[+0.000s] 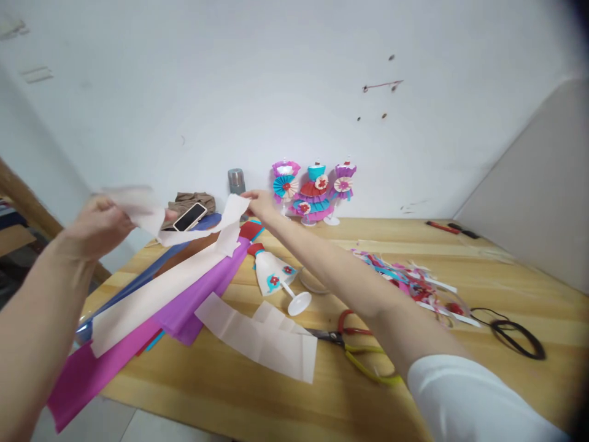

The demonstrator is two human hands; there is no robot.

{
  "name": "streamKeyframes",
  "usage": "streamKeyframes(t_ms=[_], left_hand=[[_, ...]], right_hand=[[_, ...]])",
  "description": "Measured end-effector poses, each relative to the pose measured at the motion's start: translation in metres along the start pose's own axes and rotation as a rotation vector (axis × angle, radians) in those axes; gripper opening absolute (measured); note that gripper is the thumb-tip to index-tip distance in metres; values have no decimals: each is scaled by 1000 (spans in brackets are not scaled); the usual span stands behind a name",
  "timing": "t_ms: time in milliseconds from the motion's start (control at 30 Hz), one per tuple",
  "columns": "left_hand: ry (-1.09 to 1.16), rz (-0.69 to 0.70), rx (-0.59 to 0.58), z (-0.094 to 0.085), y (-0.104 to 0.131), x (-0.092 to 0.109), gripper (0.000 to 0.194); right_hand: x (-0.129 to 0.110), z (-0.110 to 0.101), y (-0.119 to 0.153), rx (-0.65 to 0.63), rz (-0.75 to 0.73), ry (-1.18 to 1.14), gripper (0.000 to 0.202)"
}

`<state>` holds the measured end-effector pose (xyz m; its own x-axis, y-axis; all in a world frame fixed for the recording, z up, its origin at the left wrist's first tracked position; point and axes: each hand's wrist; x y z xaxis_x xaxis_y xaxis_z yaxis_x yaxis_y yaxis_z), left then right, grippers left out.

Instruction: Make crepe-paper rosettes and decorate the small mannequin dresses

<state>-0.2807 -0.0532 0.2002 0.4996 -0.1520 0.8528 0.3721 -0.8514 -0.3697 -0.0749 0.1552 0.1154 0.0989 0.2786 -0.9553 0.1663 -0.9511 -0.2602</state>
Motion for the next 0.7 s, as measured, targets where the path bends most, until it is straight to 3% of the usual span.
streamKeyframes(t_ms=[67, 200, 367, 467, 533, 600, 700], left_hand=[[12, 64, -153, 0, -3, -19, 24], [-127, 95, -270, 12, -5, -41, 45], [-131, 98, -491, 36, 3, -45, 70], [-112, 87, -575, 48, 4, -47, 75], [-42, 83, -521, 58, 0, -47, 76], [36, 110, -395, 71, -7, -44, 82], [160, 162, -246, 98, -25, -30, 90]], right_hand=[[-13, -17, -11, 52, -56, -7, 28], [-33, -47, -26, 122, -174, 16, 24], [-47, -79, -37, 186, -459, 216, 35], [-56, -94, -35, 222, -616, 370, 43], [-65, -99, -29, 206, -657, 403, 45], [-76, -100, -20, 166, -726, 457, 44], [-94, -96, -4, 83, -856, 525, 40]])
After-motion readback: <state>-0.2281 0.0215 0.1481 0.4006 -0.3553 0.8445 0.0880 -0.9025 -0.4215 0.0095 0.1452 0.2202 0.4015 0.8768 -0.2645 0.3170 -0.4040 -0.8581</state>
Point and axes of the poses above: each hand's wrist, its own y-axis away from the middle knuckle, its own z-axis out of the palm, x = y × z, and after that the axes turned 7 degrees about x, right-handed
